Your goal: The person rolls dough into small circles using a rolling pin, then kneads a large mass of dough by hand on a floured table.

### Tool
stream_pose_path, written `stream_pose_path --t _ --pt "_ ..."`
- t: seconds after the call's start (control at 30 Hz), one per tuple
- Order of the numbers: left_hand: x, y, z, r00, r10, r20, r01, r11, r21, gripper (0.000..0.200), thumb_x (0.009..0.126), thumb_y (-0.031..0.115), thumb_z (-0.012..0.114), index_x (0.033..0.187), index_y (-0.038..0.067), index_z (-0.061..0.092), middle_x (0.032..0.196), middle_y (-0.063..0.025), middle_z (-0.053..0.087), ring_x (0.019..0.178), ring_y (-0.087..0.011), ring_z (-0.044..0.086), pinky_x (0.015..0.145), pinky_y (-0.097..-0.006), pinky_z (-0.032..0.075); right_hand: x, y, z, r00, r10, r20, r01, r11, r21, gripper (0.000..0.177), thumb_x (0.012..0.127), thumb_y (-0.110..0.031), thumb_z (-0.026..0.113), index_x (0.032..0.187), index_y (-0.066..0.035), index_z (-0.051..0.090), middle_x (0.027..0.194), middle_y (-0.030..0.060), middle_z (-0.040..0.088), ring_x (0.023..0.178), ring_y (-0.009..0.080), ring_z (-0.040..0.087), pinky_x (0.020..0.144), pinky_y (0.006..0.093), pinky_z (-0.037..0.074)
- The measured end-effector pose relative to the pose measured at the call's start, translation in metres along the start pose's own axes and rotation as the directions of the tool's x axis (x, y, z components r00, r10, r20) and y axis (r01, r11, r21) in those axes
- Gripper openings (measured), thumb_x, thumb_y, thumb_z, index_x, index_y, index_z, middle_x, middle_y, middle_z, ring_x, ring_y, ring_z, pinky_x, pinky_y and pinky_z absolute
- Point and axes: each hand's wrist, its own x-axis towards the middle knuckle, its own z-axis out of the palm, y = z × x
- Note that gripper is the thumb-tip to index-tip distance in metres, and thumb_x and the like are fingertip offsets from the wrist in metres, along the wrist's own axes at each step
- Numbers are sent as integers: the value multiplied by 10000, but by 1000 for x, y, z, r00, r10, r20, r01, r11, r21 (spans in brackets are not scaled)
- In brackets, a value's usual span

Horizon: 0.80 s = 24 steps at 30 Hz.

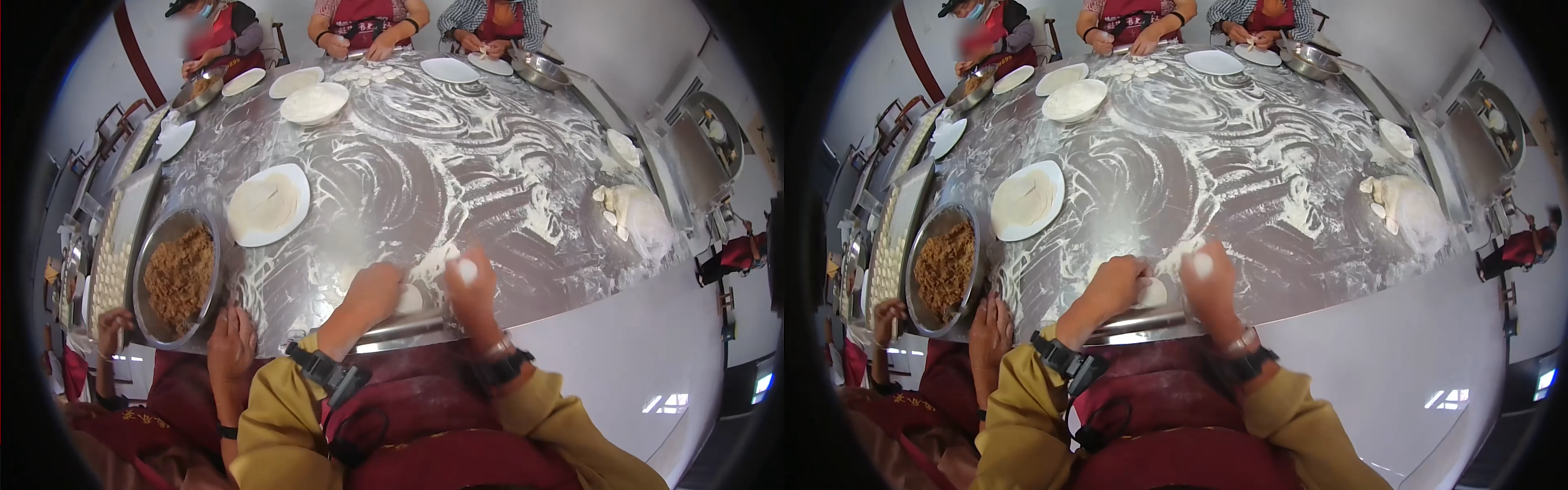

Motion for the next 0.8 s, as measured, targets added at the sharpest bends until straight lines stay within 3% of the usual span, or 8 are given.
stream_pose_path --t 0.13,0.23,0.33,0.4,0.5,0.6,0.73,0.8 --pt "-8 7 -4 997 -76 9 76 993 -91 140 816 169 583 867 39 572 817 -206 619 807 -400 590 709 -453 460 13 -1 12 995 99 26 -100 995 28 169 773 -118 655 798 -37 509 646 141 558 562 251 568 523 355 444" --pt "9 19 -3 986 -115 -119 109 992 -56 142 833 151 538 891 30 586 835 -212 618 811 -411 587 722 -462 467 52 -10 48 1000 1 13 -2 998 70 178 770 -120 661 800 -33 509 640 153 560 564 286 577 525 362 444" --pt "17 5 10 976 11 -216 -36 993 -113 130 823 138 538 869 25 584 825 -199 620 802 -409 586 718 -459 468 51 -8 49 1000 6 24 -7 998 61 179 767 -117 665 800 -35 510 645 148 569 565 260 578 529 357 444" --pt "10 6 5 997 -3 -75 1 1000 -23 125 816 135 544 862 26 587 833 -197 622 807 -391 593 724 -440 469 30 -1 28 999 -48 -19 48 999 6 174 768 -117 662 800 -37 511 648 142 569 564 249 573 534 355 446" --pt "-4 1 1 999 -36 -9 34 990 -140 103 791 94 564 863 23 586 833 -193 625 810 -380 598 726 -421 468 -6 5 -1 982 182 43 -186 974 126 163 779 -122 651 800 -41 511 650 139 559 559 243 557 540 358 446" --pt "-7 2 2 998 -42 36 47 986 -160 119 787 73 566 895 26 580 824 -187 629 806 -382 601 720 -422 471 12 -5 9 996 85 31 -86 995 46 158 776 -118 650 805 -41 516 652 139 559 558 243 555 546 363 450" --pt "14 20 5 979 -89 -182 61 986 -153 173 816 90 534 977 36 570 832 -217 621 815 -392 598 731 -436 469 53 -6 52 999 11 43 -12 999 42 161 800 -105 636 798 -29 495 645 89 522 573 156 488 528 314 419" --pt "15 19 4 989 -67 -128 53 993 -110 155 823 122 531 936 31 588 855 -215 623 822 -396 592 729 -434 468 47 -7 45 998 49 42 -50 998 38 173 779 -123 656 812 -32 513 661 134 547 583 249 535 547 354 438"
